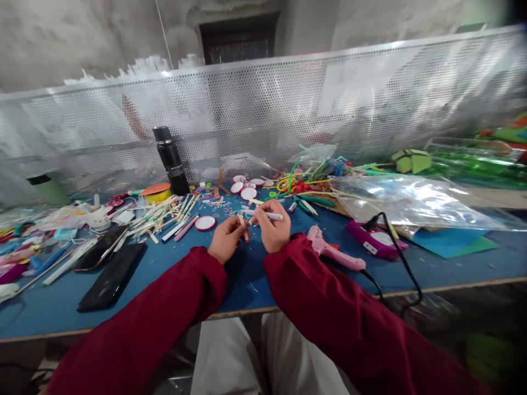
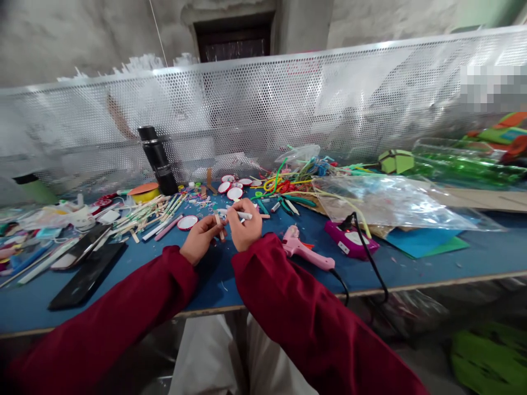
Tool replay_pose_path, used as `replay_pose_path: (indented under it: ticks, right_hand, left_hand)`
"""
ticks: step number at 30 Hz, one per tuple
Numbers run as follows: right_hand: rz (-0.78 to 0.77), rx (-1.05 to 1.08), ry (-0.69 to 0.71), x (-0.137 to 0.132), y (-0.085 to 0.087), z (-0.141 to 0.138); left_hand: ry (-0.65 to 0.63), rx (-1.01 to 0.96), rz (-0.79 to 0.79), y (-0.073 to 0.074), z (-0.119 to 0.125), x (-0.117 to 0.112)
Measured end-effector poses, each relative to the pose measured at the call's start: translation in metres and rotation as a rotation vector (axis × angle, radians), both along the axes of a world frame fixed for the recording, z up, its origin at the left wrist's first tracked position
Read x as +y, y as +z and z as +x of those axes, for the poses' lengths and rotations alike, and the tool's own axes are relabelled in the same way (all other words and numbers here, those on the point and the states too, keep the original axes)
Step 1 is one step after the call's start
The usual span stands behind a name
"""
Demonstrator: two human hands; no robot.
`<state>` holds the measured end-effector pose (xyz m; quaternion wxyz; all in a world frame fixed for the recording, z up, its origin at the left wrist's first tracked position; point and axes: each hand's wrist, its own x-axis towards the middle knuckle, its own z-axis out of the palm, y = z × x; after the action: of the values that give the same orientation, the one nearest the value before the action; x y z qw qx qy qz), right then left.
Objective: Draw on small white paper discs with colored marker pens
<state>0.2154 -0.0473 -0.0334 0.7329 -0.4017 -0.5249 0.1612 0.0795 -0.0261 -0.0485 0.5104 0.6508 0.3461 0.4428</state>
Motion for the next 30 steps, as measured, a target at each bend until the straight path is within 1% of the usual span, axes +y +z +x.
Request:
replay_pose_path:
  ticks: [4, 9, 13, 16, 19, 22, 26, 30]
  right_hand:
    - [0.007, -0.038, -0.007, 0.0, 0.0, 0.0]
    - [0.027, -0.045, -0.031, 0.003, -0.001, 0.003]
    - [0.018, 0.02, -0.041, 0.005, 0.0, 0.004]
    - [0.024, 0.032, 0.02, 0.004, 0.001, 0.003]
    - [0.028, 0.003, 0.061, 0.004, 0.001, 0.001]
    - [0.031, -0.051, 0.042, 0.004, -0.002, 0.0]
    - [0.023, -0.107, -0.022, 0.002, -0.004, -0.001]
    - [0.068, -0.192, -0.059, -0.006, -0.001, -0.002]
  left_hand:
    - [0.023, 0.001, 0.017, 0.001, 0.0, 0.002]
    - [0.065, 0.006, 0.019, 0.007, -0.004, 0.002]
    - [0.077, 0.041, 0.037, 0.012, -0.013, 0.004]
    - [0.044, 0.079, 0.013, 0.01, -0.019, 0.01]
    - [0.002, 0.081, -0.04, 0.006, -0.02, 0.017]
    - [-0.043, 0.054, 0.002, 0.003, -0.017, 0.021]
    - [-0.106, 0.032, 0.092, 0.002, -0.015, 0.017]
    - [-0.105, -0.02, 0.051, -0.002, -0.015, 0.012]
